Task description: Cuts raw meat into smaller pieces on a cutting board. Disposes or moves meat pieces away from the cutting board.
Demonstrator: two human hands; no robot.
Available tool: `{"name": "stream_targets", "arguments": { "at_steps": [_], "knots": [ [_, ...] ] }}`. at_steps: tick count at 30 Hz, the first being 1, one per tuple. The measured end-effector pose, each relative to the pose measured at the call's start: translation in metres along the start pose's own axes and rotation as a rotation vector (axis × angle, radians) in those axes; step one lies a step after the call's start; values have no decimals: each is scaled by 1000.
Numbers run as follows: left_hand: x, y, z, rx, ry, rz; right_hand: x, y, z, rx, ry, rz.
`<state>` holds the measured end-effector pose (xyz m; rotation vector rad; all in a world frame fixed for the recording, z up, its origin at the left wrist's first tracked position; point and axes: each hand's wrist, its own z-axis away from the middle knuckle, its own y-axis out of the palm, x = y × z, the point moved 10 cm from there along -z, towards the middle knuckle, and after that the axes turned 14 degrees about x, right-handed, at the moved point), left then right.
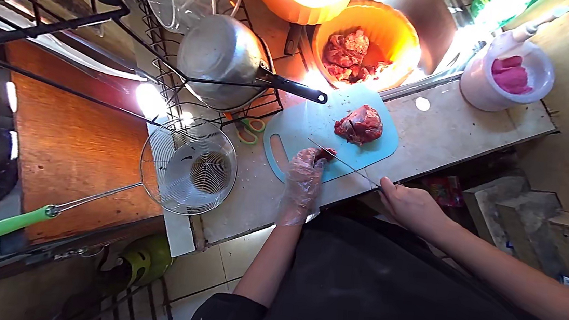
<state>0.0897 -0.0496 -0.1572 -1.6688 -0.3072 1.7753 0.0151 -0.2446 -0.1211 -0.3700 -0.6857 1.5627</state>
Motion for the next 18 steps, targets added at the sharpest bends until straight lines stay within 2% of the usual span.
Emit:
{"name": "stream_targets", "arguments": {
  "at_steps": [7, 13, 18],
  "knots": [
    [4, 2, 3, -26, 78, 33, 11, -10, -22, 200, 7, 7],
    [-2, 1, 3, -81, 148, -45, 34, -13, -67, 219, 8, -62],
    [2, 2, 5, -31, 81, -38, 8, 10, -41, 242, 49, -80]
  ]
}}
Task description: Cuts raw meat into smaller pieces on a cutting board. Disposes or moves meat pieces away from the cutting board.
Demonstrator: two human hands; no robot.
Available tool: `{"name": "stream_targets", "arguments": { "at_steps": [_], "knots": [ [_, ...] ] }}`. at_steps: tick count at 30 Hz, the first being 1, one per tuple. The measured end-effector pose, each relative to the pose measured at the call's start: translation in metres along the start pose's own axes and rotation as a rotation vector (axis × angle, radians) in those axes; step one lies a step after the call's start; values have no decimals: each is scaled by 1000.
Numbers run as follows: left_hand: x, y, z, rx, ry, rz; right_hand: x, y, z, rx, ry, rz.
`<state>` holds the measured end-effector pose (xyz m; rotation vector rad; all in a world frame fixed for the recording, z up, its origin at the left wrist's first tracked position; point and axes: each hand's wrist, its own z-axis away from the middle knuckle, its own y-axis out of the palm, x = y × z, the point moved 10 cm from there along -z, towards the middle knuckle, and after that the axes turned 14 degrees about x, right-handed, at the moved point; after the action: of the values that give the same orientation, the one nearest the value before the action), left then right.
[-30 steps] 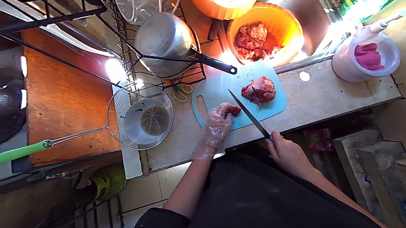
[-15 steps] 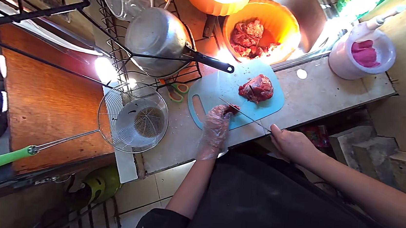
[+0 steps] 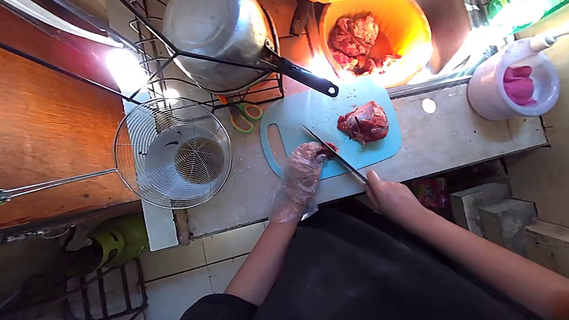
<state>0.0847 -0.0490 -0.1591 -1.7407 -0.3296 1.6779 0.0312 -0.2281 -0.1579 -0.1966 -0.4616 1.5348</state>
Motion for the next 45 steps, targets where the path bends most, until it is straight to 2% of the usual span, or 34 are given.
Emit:
{"name": "stream_targets", "arguments": {
  "at_steps": [3, 7, 10, 14, 19, 22, 30, 36, 38, 42, 45],
  "knots": [
    [-1, -1, 0, 1, 13, -7, -4, 3, 6, 27, 34, -7],
    [-6, -5, -4, -16, 21, 10, -1, -20, -15, -37, -108, -50],
    [-3, -3, -1, 0, 23, 8, -6, -32, -20, -119, -127, -8],
    [-3, -5, 0, 7, 20, 42, -14, -26, 2, -266, -78, 14],
    [11, -8, 15, 12, -111, 54, 3, -18, 29, -388, -131, 52],
    [10, -7, 12, -6, -155, 51, 11, -14, 25, -331, -118, 81],
    [4, -4, 13, -50, -128, 28, 20, -13, 19, -180, -6, 101],
    [6, -4, 15, -42, -144, 21, 36, -15, -6, -200, -12, 141],
    [7, -4, 16, -47, -149, 28, 40, -14, -17, -117, 28, 145],
    [4, -9, 17, -52, -199, 46, 44, -22, -24, -12, 82, 81],
    [1, -12, 12, -21, -251, 47, 39, -30, -16, -3, 64, 76]
  ]
}}
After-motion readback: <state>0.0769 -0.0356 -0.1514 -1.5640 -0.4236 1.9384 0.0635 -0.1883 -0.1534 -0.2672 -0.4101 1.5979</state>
